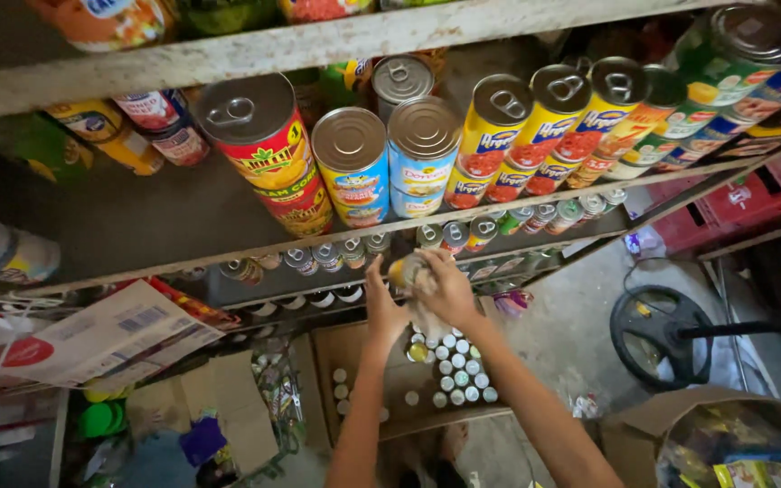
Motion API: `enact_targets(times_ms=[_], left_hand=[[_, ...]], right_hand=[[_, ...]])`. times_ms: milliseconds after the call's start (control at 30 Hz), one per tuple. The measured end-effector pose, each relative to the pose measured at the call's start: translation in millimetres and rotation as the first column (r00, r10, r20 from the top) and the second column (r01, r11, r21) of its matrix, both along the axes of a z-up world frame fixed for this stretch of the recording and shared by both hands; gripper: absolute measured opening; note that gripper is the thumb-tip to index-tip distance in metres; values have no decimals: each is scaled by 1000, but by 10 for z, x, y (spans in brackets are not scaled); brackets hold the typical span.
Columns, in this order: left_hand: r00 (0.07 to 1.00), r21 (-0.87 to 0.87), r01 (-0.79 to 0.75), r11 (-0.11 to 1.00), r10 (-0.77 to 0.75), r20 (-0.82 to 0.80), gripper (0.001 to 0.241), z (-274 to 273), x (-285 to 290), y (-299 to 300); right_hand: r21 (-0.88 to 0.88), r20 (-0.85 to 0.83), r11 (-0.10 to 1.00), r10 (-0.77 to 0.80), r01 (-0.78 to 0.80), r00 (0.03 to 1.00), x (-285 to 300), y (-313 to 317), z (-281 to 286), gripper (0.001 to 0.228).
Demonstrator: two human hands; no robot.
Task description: Wiping dust off various canned food items on store shelves using a cloth.
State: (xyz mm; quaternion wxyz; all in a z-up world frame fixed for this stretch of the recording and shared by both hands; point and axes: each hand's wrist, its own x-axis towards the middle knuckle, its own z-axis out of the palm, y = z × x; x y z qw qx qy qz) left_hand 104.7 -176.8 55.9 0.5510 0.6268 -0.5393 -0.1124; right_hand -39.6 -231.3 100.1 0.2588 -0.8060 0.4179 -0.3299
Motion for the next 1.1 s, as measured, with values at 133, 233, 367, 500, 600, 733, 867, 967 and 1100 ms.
enact_targets(times_ms=[133,233,367,500,600,733,867,967,1100], left_hand=[[954,176,301,937,-298,-44,108,650,-104,456],[812,153,540,828,-464,-355,66,567,-255,790],[875,169,421,891,-350,-336,67,1129,-399,1002],[908,139,411,901,-392,-147,72,1724,-545,1126],[907,30,414,910,-415,69,50,1673,-474,1111],[941,111,336,935,-338,-5,63,2265,-466,1261],[915,-27,401,916,-401,-35,55,2433,-604,1331],[922,-5,387,922,-387,-9,46,2205,-577,1361],[949,48,311,949,-313,41,50,2360,-530,1436]], right_hand=[[24,66,976,216,-218,974,-407,535,1027,71],[187,206,937,255,-294,945,-730,780,1061,68],[428,396,904,-186,-1,899,-1185,842,791,37],[156,417,986,-14,-57,909,-937,1114,1419,19],[-31,251,968,248,-248,936,-870,1440,1973,32],[-48,133,954,298,-295,945,-1031,1409,2163,36],[-148,58,952,279,-268,959,-977,1411,2429,36],[-152,60,924,362,-350,930,-958,1558,2499,36],[-144,23,900,418,-411,908,-1091,1520,2512,38]])
